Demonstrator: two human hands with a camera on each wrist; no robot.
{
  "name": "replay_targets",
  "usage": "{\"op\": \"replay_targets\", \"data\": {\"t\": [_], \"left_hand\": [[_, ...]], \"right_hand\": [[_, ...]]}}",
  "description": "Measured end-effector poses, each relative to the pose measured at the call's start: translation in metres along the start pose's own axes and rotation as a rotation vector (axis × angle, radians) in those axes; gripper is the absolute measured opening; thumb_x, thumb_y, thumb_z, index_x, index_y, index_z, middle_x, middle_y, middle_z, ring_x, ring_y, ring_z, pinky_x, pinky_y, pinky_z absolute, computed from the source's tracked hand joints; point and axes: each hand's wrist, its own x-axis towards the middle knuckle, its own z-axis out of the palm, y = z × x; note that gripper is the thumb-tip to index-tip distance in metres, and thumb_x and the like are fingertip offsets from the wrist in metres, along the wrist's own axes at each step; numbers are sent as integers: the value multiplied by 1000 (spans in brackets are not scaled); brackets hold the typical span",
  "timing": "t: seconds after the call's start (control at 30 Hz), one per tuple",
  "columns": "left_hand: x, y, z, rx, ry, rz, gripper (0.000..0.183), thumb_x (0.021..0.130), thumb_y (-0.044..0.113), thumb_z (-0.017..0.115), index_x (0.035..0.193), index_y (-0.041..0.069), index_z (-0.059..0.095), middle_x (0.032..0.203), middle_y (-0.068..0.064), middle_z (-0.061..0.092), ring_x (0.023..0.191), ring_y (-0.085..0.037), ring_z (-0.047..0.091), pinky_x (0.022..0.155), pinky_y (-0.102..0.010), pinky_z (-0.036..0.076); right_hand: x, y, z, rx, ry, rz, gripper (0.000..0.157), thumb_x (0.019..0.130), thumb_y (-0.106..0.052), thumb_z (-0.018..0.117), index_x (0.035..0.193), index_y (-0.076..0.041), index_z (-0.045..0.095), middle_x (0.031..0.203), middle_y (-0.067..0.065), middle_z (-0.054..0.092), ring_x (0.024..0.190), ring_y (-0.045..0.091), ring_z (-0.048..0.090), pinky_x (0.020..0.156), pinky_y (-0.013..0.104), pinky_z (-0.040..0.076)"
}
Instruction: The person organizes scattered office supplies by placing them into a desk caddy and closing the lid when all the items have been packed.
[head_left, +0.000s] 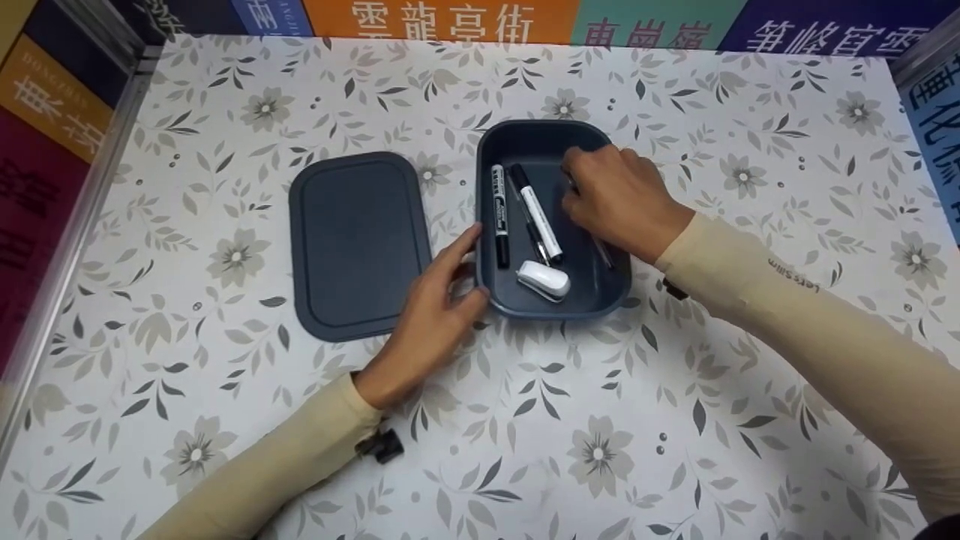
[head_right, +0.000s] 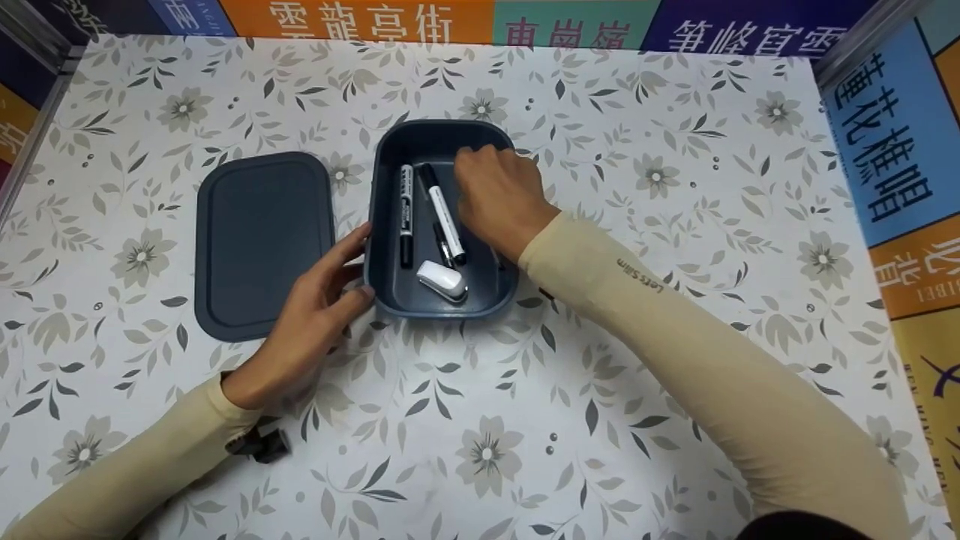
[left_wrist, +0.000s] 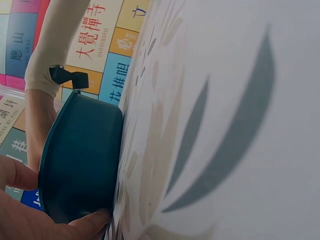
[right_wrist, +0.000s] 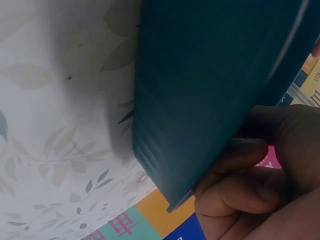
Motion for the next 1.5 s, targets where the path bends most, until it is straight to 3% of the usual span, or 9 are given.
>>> {"op": "replay_targets", "data": {"t": [0.3, 0.6, 0.93, 1.27, 1.5], "left_hand": [[0, 0, -1, 25, -2, 3, 78, 99, -2, 59, 173, 10, 36, 164, -15, 52, 138, -27, 64, 100, -36, 62], [0, -1, 0, -24, -8, -6, 79, 99, -3, 59, 173, 11, 35, 166, -15, 50, 138, -30, 64, 94, -37, 65], [0, 0, 0, -25, -10, -3, 78, 100, -3, 59, 173, 11, 35, 168, -14, 48, 140, -29, 63, 102, -36, 63], [1, 0, 0, 12, -7, -2, 79, 99, -2, 59, 173, 12, 36, 169, -13, 47, 143, -28, 61, 107, -38, 60], [1, 1, -1, 7, -7, -17, 80, 99, -2, 60, 173, 13, 36, 171, -11, 45, 143, -27, 61, 107, -38, 60]], "right_hand": [[5, 1, 8, -25, 7, -10, 4, 90, 0, 59, 87, -2, 61, 78, 25, 68, 71, 51, 69, 62, 65, 55], [11, 0, 9, -41, -11, 18, 5, 90, 0, 59, 87, -4, 61, 83, 27, 71, 75, 53, 69, 65, 69, 55], [13, 0, 9, -50, -28, 20, 7, 92, -5, 61, 85, -3, 60, 80, 26, 69, 74, 52, 69, 63, 69, 55], [6, 2, 11, -27, 66, -23, 12, 94, -8, 63, 83, -3, 63, 75, 19, 67, 66, 47, 66, 57, 64, 53], [0, 4, 8, 1, 78, -12, 16, 98, -14, 67, 90, -1, 69, 79, 18, 69, 74, 46, 70, 62, 65, 55]]}}
